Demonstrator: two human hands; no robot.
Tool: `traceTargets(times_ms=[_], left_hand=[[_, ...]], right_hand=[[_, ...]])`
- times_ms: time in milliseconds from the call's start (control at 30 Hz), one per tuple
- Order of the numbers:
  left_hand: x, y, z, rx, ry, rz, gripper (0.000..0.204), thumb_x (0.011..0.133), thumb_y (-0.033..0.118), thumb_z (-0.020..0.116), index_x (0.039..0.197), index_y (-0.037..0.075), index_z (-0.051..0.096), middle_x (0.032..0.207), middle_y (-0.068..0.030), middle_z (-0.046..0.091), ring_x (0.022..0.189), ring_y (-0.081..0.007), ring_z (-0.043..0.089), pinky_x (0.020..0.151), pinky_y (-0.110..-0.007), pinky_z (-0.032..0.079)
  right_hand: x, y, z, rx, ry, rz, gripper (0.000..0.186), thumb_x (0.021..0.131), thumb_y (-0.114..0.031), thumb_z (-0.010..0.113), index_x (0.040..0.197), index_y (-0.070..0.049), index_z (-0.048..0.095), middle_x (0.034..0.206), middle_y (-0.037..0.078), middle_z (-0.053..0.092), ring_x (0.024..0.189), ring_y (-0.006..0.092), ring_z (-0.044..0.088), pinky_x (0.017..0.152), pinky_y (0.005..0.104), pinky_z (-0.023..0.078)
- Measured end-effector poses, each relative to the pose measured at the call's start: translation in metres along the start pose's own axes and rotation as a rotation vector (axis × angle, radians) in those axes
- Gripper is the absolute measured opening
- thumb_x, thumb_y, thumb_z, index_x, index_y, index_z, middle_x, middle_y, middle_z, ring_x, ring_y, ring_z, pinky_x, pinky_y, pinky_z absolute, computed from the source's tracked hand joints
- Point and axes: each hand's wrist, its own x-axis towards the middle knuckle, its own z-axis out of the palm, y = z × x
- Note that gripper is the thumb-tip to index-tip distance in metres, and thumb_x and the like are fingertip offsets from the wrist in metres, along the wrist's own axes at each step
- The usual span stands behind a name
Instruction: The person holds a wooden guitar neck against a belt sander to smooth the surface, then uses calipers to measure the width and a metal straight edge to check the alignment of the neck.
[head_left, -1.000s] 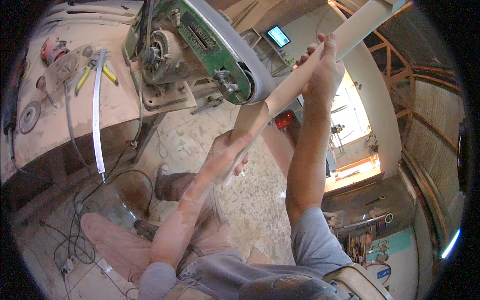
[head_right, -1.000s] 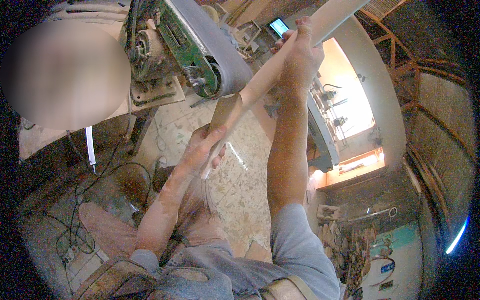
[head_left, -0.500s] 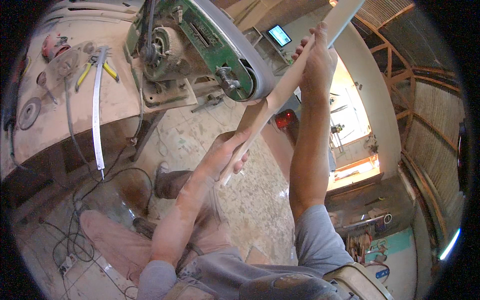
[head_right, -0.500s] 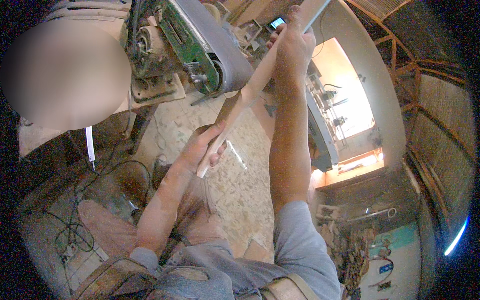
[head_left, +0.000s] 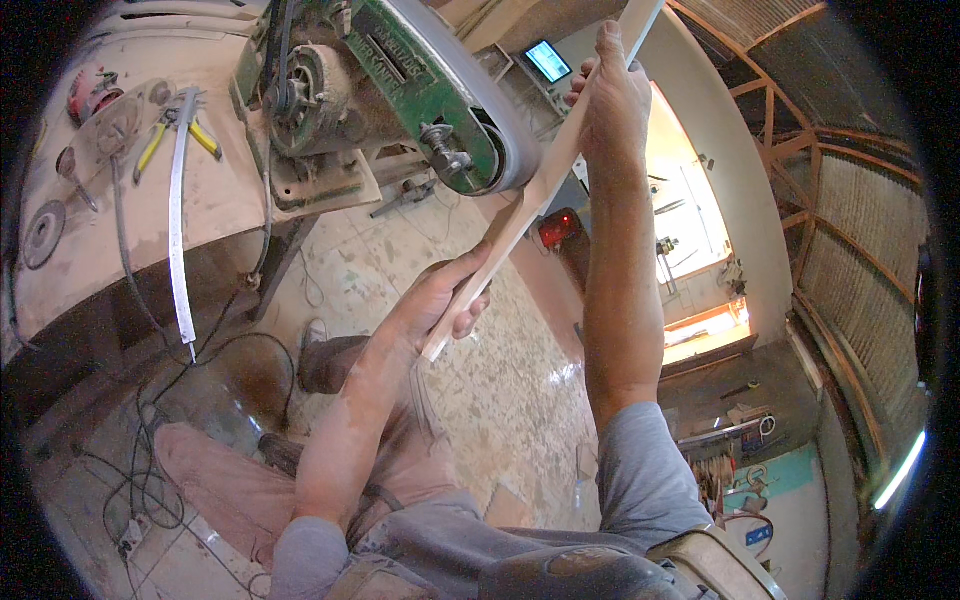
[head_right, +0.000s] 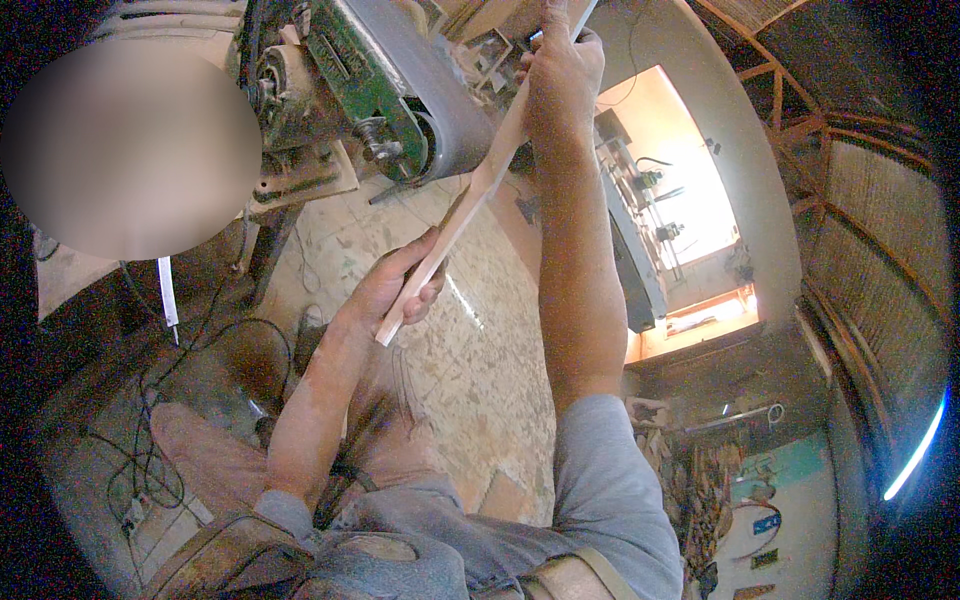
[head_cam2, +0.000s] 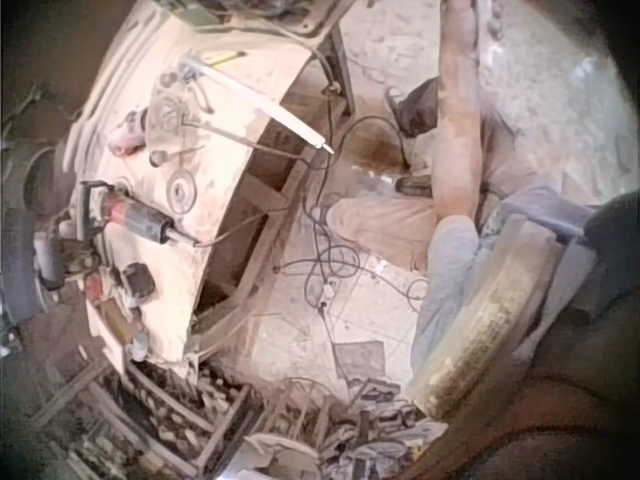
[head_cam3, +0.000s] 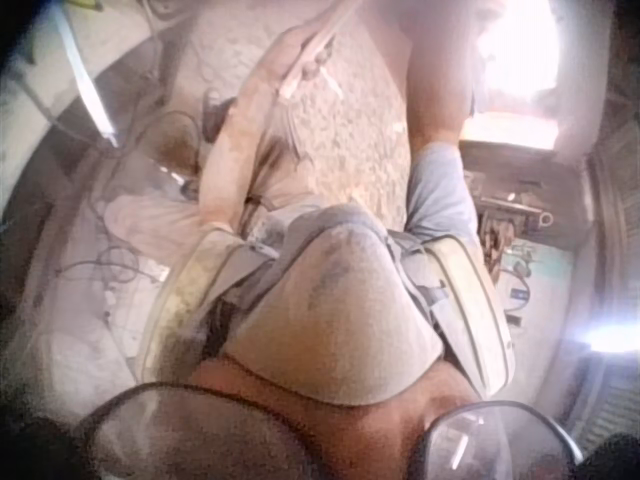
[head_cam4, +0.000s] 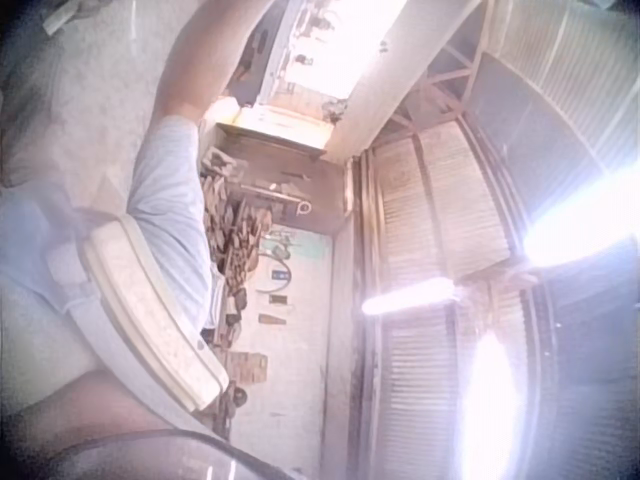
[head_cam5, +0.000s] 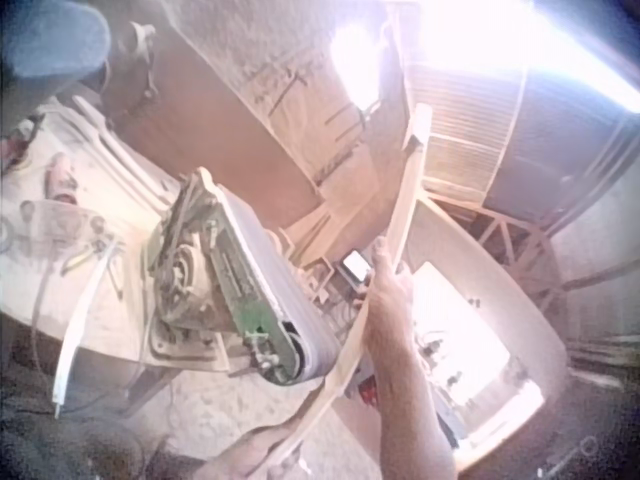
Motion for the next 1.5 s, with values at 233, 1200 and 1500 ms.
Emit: traceTargets(times_ms=[233, 1200, 1500], left_hand=[[0.004, 0.001, -0.002, -0.049, -0.011, -0.039, 0.043, 0.105, 0.052, 0.048, 0.087, 0.014, 0.055, 0.059, 0.0023, 0.05, 0.037, -0.0025, 0.043, 0.032, -0.017, 0.035], [0.018, 0.002, 0.027, 0.523, 0.059, 0.093, 0.048, 0.1, 0.049, 0.057, 0.112, 0.002, 0.057, 0.079, -0.0065, 0.062, 0.042, -0.0107, 0.049, 0.037, -0.025, 0.039], [-0.022, -0.098, 0.111, 0.424, 0.423, 0.45, 0.055, 0.094, 0.017, 0.071, 0.133, 0.001, 0.036, 0.113, -0.0171, 0.068, 0.092, -0.0141, 0.066, 0.074, -0.027, 0.054]], right_hand=[[0.002, 0.002, 0.003, -0.071, 0.004, 0.0, 0.069, 0.09, -0.061, 0.068, 0.102, 0.006, 0.054, 0.08, 0.007, 0.055, 0.064, 0.0116, 0.058, 0.055, 0.0275, 0.052], [0.044, 0.064, -0.03, 0.131, 0.031, 0.13, 0.043, 0.092, -0.04, 0.07, 0.098, 0.002, 0.058, 0.075, 0.007, 0.056, 0.059, 0.0136, 0.057, 0.044, 0.0269, 0.047], [-0.025, 0.1, -0.145, 1.222, -0.171, 0.121, 0.052, 0.105, -0.04, 0.047, 0.137, 0.0, 0.042, 0.087, 0.007, 0.047, 0.071, 0.0129, 0.051, 0.058, 0.0269, 0.05]])
